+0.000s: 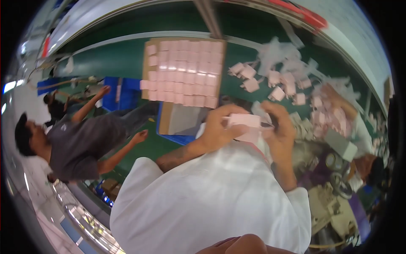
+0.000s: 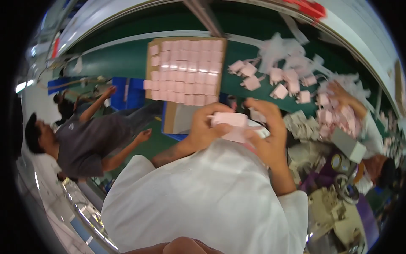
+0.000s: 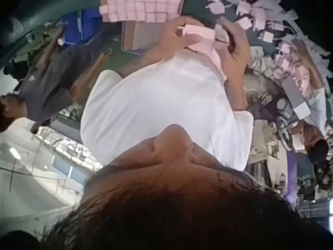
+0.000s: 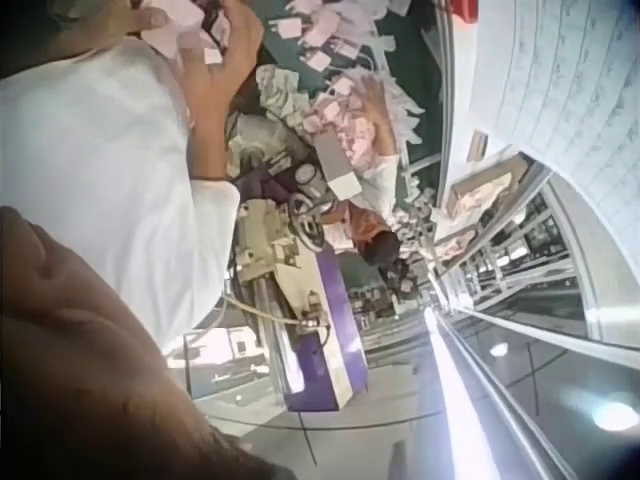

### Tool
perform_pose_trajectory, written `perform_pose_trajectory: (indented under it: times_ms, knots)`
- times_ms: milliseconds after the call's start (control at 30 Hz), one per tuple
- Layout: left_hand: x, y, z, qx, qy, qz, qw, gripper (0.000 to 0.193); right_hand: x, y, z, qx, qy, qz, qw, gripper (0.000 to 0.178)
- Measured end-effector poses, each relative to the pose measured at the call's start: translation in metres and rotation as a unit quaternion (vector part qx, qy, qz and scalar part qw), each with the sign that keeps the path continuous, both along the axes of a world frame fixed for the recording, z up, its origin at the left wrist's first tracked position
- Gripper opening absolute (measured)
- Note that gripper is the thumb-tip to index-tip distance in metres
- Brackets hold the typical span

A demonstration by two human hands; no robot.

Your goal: The worker is assembling pink electronic housings and placing them into a white plastic storage tray on a production line.

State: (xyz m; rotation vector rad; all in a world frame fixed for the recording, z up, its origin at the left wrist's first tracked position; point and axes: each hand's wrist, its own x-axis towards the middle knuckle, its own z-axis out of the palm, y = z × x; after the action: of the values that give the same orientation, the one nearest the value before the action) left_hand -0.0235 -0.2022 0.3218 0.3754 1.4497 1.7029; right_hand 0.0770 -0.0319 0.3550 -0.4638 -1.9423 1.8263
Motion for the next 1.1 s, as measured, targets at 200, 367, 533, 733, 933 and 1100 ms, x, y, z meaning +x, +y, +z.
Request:
perform_pose_trajectory:
  times_ms: [200, 367, 533, 733, 933, 1100]
  knots:
    - [0.003, 0.0, -0.024, -0.079, -0.048, -0.06, 0.994, 0.032, -0.066, 0.019, 0.027, 0.318, 0.011, 0.321, 0.892, 0.022]
    - [-0.008, -0.009, -0.059, 0.06, -0.132, 0.044, 0.988, 0.04, -0.039, 0.011, 0.046, 0.104, 0.029, 0.211, 0.972, 0.023]
    - [-0.014, -0.006, -0.016, 0.135, -0.347, 0.09, 0.924, 0.068, 0.002, 0.0, -0.007, 0.059, -0.111, 0.02, 0.992, 0.034]
    - [-0.008, -0.002, -0.024, 0.131, -0.314, 0.056, 0.939, 0.074, -0.014, -0.018, -0.002, 0.098, -0.046, -0.006, 0.994, 0.048]
    - [-0.013, -0.004, -0.01, 0.136, -0.138, -0.026, 0.981, 0.059, 0.001, -0.013, 0.006, 0.054, -0.095, 0.016, 0.994, 0.05]
    - [-0.011, -0.001, -0.014, 0.082, 0.077, -0.042, 0.993, 0.058, 0.003, -0.017, 0.006, 0.094, -0.091, 0.033, 0.991, 0.046]
